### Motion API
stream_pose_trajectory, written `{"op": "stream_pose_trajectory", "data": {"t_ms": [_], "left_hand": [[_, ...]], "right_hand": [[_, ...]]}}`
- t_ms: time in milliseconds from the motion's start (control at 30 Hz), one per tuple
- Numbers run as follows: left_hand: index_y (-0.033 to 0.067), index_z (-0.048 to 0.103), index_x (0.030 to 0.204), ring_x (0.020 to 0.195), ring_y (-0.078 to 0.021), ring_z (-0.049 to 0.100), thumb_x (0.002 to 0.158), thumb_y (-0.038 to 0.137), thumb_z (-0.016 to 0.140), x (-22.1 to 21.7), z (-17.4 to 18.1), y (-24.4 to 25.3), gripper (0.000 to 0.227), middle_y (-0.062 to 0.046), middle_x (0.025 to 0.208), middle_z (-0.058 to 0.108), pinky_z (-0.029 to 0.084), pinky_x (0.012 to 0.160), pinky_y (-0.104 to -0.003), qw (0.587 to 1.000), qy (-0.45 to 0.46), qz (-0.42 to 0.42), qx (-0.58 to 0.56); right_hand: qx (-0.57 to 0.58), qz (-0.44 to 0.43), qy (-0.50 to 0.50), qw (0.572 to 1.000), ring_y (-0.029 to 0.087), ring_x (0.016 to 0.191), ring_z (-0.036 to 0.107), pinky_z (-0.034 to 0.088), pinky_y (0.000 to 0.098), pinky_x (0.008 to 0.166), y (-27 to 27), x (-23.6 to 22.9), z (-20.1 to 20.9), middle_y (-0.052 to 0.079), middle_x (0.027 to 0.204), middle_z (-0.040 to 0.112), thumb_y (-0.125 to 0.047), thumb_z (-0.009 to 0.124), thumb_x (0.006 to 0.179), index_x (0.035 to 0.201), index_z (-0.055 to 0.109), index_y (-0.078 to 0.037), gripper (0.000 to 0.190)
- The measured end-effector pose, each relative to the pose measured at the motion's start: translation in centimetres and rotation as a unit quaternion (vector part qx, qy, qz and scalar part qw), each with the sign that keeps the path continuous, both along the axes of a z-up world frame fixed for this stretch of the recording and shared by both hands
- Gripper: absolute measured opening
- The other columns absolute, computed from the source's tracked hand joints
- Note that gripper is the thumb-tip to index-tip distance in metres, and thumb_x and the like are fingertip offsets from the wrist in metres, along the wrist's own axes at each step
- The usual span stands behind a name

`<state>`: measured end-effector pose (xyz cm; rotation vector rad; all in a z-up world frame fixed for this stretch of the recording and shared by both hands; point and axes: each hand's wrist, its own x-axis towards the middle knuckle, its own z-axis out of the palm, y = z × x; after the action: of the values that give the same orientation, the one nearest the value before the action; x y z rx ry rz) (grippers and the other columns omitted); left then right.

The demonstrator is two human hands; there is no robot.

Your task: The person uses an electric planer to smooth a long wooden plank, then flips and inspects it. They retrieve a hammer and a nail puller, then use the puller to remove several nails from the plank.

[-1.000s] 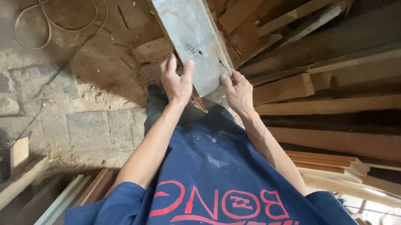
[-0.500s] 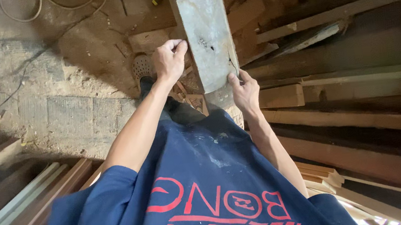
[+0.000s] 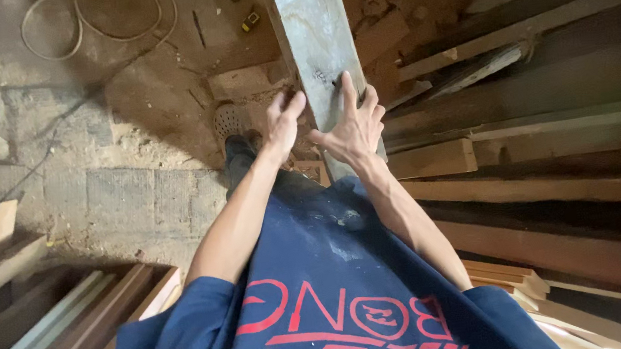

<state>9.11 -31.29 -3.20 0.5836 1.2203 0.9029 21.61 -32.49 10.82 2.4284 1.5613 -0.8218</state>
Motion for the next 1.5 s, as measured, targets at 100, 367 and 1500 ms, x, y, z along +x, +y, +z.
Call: {"op": "stream_pose_trajectory", "data": {"t_ms": [100, 367, 1500], "left_hand": [[-0.0015, 0.061, 0.133, 0.107, -0.0283, 0.065, 0.081, 0.04, 0.077, -1.3, 4.1, -1.0, 0.069, -0.017, 0.123, 0.069, 0.051, 0.096, -0.044, 0.999, -0.001, -0.042, -0.035], [-0.0006, 0.04, 0.139, 0.114, -0.0285, 0.067, 0.073, 0.036, 0.092, -4.3, 10.9, -0.8, 0.092, -0.02, 0.125, 0.066, 0.054, 0.1, -0.037, 0.998, -0.011, 0.025, 0.062], [-0.003, 0.045, 0.151, 0.126, -0.0256, 0.063, 0.077, 0.017, 0.083, -7.9, 11.0, -0.8, 0.086, -0.016, 0.138, 0.065, 0.049, 0.109, -0.036, 0.993, 0.023, -0.095, 0.069]], "right_hand": [[0.034, -0.011, 0.056, 0.998, 0.05, 0.133, 0.035, 0.045, 0.0632, 0.101, 0.3, 0.6, 1.2, 0.032, 0.155, 0.021, -0.033, 0.087, 0.054, 0.164, 0.015, -0.025, 0.131], [0.061, -0.106, 0.5, 0.857, 0.04, 0.136, 0.05, 0.049, 0.0553, 0.11, -0.6, -0.3, -0.1, 0.023, 0.15, 0.043, -0.034, 0.082, 0.05, 0.162, 0.017, -0.012, 0.131], [0.051, -0.148, 0.687, 0.709, 0.035, 0.148, 0.043, 0.035, 0.0434, 0.123, -1.5, -2.7, -5.2, 0.022, 0.158, 0.043, -0.015, 0.079, 0.062, 0.166, 0.013, -0.009, 0.124]]}}
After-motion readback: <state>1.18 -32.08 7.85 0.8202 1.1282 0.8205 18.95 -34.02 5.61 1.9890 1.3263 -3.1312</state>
